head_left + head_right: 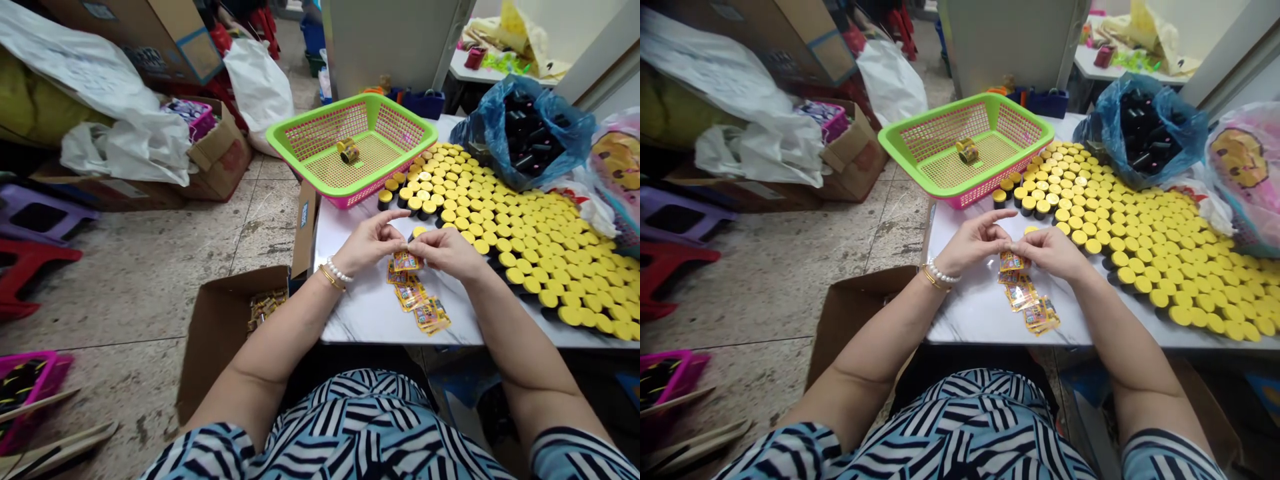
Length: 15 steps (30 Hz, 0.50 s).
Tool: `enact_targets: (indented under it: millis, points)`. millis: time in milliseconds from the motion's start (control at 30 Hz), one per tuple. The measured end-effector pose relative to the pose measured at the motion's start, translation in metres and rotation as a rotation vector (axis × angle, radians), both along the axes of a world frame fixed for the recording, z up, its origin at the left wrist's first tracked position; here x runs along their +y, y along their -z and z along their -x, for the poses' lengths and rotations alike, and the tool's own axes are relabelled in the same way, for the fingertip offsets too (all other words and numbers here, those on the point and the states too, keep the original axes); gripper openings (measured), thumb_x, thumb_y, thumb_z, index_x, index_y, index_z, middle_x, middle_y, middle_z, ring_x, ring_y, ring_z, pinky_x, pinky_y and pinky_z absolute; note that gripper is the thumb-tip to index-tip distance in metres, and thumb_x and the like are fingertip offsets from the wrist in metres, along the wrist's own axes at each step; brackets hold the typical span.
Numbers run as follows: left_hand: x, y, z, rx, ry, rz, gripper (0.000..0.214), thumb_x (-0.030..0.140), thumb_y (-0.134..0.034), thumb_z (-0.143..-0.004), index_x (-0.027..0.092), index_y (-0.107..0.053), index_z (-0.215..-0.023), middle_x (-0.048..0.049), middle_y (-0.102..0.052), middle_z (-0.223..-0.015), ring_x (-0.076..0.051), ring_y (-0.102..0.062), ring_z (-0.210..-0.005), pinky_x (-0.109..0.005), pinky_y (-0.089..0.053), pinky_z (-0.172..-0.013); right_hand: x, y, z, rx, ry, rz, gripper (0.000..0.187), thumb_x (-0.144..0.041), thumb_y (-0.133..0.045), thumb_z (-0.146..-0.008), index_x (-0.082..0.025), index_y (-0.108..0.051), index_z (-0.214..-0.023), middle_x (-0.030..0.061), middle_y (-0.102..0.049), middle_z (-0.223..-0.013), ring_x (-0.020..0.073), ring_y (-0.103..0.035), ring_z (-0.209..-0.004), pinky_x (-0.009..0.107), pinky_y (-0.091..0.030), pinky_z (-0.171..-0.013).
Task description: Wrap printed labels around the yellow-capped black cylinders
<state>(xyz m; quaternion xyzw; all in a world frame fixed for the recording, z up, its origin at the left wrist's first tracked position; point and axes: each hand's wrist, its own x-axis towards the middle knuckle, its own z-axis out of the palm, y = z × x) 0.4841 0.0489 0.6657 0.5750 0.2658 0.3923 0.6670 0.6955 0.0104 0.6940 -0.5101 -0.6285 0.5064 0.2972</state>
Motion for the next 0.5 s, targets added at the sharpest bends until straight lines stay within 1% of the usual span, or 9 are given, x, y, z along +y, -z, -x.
enact_targets:
  millis: [67,133,200,267,333,400,467,500]
  points:
    - [0.0,0.001,-0.001,0.001,-0.091,-0.026,0.06,0.026,-0.08,-0.082,0.015,-0.059,-0.137,-0.0002,-0.07,-0.078,-0.011,-0.064,-0.067,-0.024,-0.05,-0.067,0.0,0.0,0.0,0.017,0.023,0.048,0.04,-0.054,-0.074,-0.086,-0.017,-0.074,-0.073,0.0008,-0.066,-0.058,0.0059,-0.042,-0.044,0.022,-0.029,-0.043]
    - [0.0,0.002,-0.002,0.023,-0.151,-0.05,0.048,0.025,-0.076,-0.084,0.014,-0.062,-0.129,0.0007,-0.068,-0.076,-0.009,-0.061,-0.064,-0.023,-0.048,-0.064,0.0,0.001,0.002,0.065,0.041,0.1,0.035,-0.051,-0.074,-0.086,-0.017,-0.076,-0.08,0.0024,-0.07,-0.062,0.0081,-0.051,-0.047,0.021,-0.034,-0.042]
    - [0.001,0.004,-0.003,0.061,-0.142,-0.069,0.037,0.024,-0.074,-0.084,0.014,-0.064,-0.118,0.0007,-0.068,-0.075,-0.009,-0.06,-0.063,-0.022,-0.047,-0.064,0.0,0.0,0.004,0.125,0.028,0.146,0.032,-0.049,-0.077,-0.084,-0.016,-0.076,-0.084,0.0033,-0.072,-0.065,0.0102,-0.059,-0.051,0.02,-0.038,-0.042]
    - [0.002,0.007,-0.004,0.089,-0.123,-0.087,0.03,0.024,-0.073,-0.083,0.014,-0.065,-0.11,0.0003,-0.067,-0.074,-0.01,-0.06,-0.064,-0.023,-0.048,-0.064,-0.001,0.0,0.006,0.173,0.016,0.177,0.033,-0.048,-0.081,-0.081,-0.016,-0.073,-0.084,0.0026,-0.072,-0.065,0.0102,-0.06,-0.051,0.019,-0.038,-0.042]
    - [0.003,0.012,-0.005,0.122,-0.156,-0.11,0.025,0.023,-0.073,-0.082,0.014,-0.066,-0.104,0.0005,-0.066,-0.072,-0.01,-0.059,-0.064,-0.023,-0.047,-0.064,-0.001,0.0,0.008,0.195,0.02,0.197,0.036,-0.05,-0.082,-0.079,-0.016,-0.071,-0.086,0.002,-0.071,-0.064,0.0102,-0.061,-0.05,0.019,-0.039,-0.042]
    - [0.004,0.015,-0.006,0.156,-0.253,-0.131,0.022,0.024,-0.073,-0.083,0.014,-0.068,-0.102,0.0007,-0.065,-0.071,-0.011,-0.058,-0.064,-0.023,-0.046,-0.063,-0.001,0.001,0.009,0.193,0.039,0.205,0.041,-0.052,-0.084,-0.077,-0.017,-0.07,-0.092,0.0032,-0.073,-0.069,0.0121,-0.065,-0.054,0.019,-0.04,-0.043]
    - [0.005,0.016,-0.006,0.157,-0.361,-0.136,0.022,0.025,-0.071,-0.084,0.015,-0.069,-0.104,0.0008,-0.064,-0.072,-0.01,-0.058,-0.064,-0.023,-0.045,-0.062,0.0,0.003,0.01,0.177,0.058,0.195,0.045,-0.054,-0.086,-0.075,-0.017,-0.07,-0.096,0.005,-0.076,-0.076,0.0139,-0.069,-0.058,0.02,-0.04,-0.043]
    - [0.005,0.015,-0.007,0.144,-0.38,-0.134,0.023,0.025,-0.071,-0.085,0.015,-0.069,-0.105,0.001,-0.064,-0.072,-0.01,-0.057,-0.063,-0.023,-0.045,-0.061,0.0,0.005,0.011,0.169,0.062,0.184,0.045,-0.054,-0.085,-0.076,-0.017,-0.07,-0.095,0.0052,-0.076,-0.077,0.0136,-0.068,-0.059,0.02,-0.04,-0.044]
